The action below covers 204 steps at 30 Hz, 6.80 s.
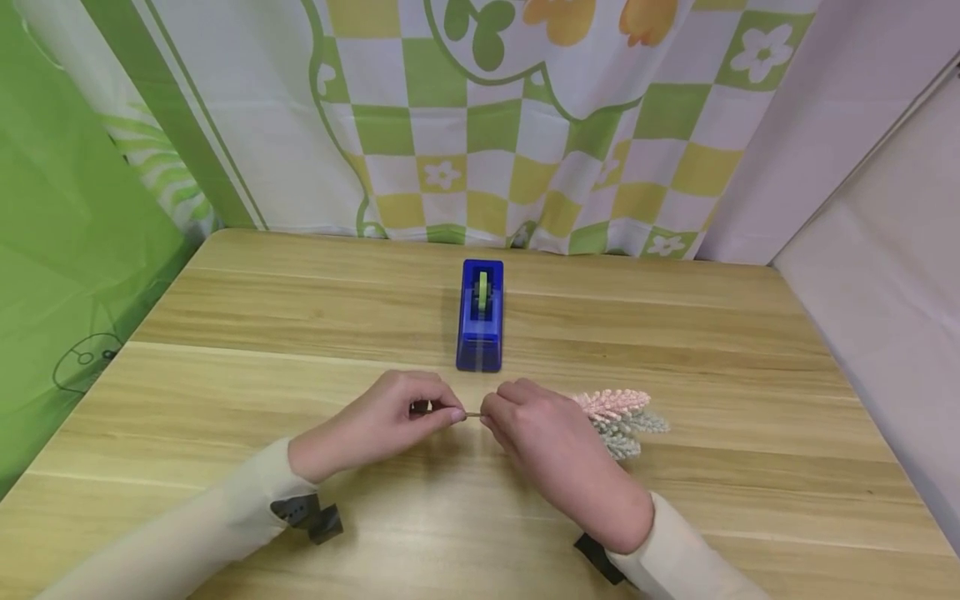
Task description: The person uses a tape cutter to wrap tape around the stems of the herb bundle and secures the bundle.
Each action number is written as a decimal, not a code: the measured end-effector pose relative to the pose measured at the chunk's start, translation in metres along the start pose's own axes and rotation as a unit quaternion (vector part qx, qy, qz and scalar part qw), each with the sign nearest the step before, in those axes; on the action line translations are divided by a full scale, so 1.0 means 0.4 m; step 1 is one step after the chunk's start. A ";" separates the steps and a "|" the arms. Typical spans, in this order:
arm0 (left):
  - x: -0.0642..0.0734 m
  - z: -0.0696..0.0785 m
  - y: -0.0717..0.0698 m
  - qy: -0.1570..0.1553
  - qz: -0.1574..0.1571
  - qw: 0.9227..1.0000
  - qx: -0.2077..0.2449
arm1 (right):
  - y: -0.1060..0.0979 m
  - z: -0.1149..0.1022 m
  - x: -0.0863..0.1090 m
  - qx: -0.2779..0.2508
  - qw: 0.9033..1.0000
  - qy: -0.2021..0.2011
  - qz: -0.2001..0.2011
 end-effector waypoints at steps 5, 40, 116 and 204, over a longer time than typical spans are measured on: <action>-0.002 0.000 0.001 -0.002 -0.004 1.000 -0.005 | 0.003 -0.001 0.001 0.017 1.000 -0.007 0.014; -0.008 0.014 0.006 -0.007 -0.010 0.997 -0.082 | 0.019 0.006 -0.007 -0.026 1.000 -0.005 -0.016; -0.022 0.002 0.001 -0.012 -0.003 1.000 -0.017 | 0.011 0.005 -0.014 0.042 0.999 -0.009 0.010; -0.044 0.000 0.009 -0.038 0.010 0.999 -0.027 | 0.032 0.033 -0.029 0.030 0.999 0.021 0.005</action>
Point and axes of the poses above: each hand's wrist, its own x-axis away from the middle knuckle, its own y-axis out of the palm, z = x × y, the point moved 3 cm from there along -x, towards the middle knuckle, and after that the axes turned 10 degrees about -z, right-handed, at the moved point
